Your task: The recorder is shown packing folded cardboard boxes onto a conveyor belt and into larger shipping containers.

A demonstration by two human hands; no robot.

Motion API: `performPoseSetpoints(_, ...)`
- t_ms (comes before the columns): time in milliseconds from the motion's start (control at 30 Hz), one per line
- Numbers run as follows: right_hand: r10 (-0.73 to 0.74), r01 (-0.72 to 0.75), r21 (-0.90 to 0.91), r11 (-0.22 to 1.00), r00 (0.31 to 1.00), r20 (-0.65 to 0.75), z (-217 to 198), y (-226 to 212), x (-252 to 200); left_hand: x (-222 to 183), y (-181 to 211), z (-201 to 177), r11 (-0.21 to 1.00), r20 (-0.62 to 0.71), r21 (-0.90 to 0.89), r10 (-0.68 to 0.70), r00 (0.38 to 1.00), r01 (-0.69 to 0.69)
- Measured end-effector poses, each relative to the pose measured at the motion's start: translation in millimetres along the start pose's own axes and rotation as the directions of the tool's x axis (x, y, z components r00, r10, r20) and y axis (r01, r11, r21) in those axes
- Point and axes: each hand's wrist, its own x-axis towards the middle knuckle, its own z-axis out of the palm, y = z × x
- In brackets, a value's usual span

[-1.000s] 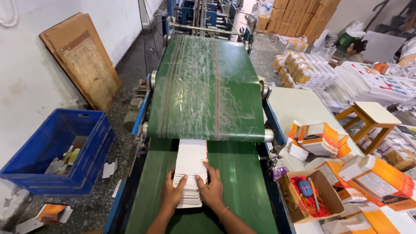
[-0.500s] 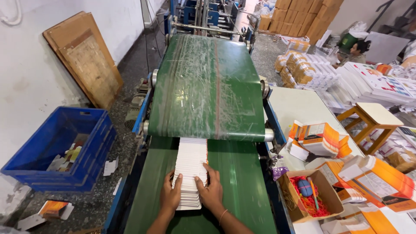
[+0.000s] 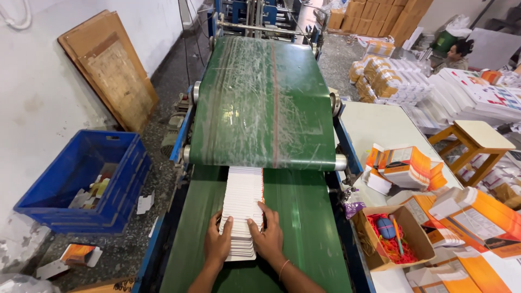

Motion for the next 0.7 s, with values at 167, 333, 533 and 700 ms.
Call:
performPoseSetpoints(167,-0.015,0.015,0.025,1.000,1.000,0.005,-2,-1,-4,0,-12,2,0.997,0.003,-0.077,-0.001,1.000,0.002)
performPoseSetpoints(333,-0.001,0.001,0.016,1.000,1.000,0.011,-4,-3,-10,-9,-2,-2,1.000,0.005,-0.010,0.008,1.000,-0.008)
performPoseSetpoints(533,0.001,-0.001,0.008,1.000,1.000,0.027,-5,-3,-14,-18,9,-7,0.999,0.012,-0.027,-0.029,1.000,0.029)
performPoseSetpoints(700,-0.003,0.002,0.034,0.999,0.999,0.036,-7,-3,-19,-22,5,-9,0.998,0.026,-0.067,-0.009,1.000,0.010)
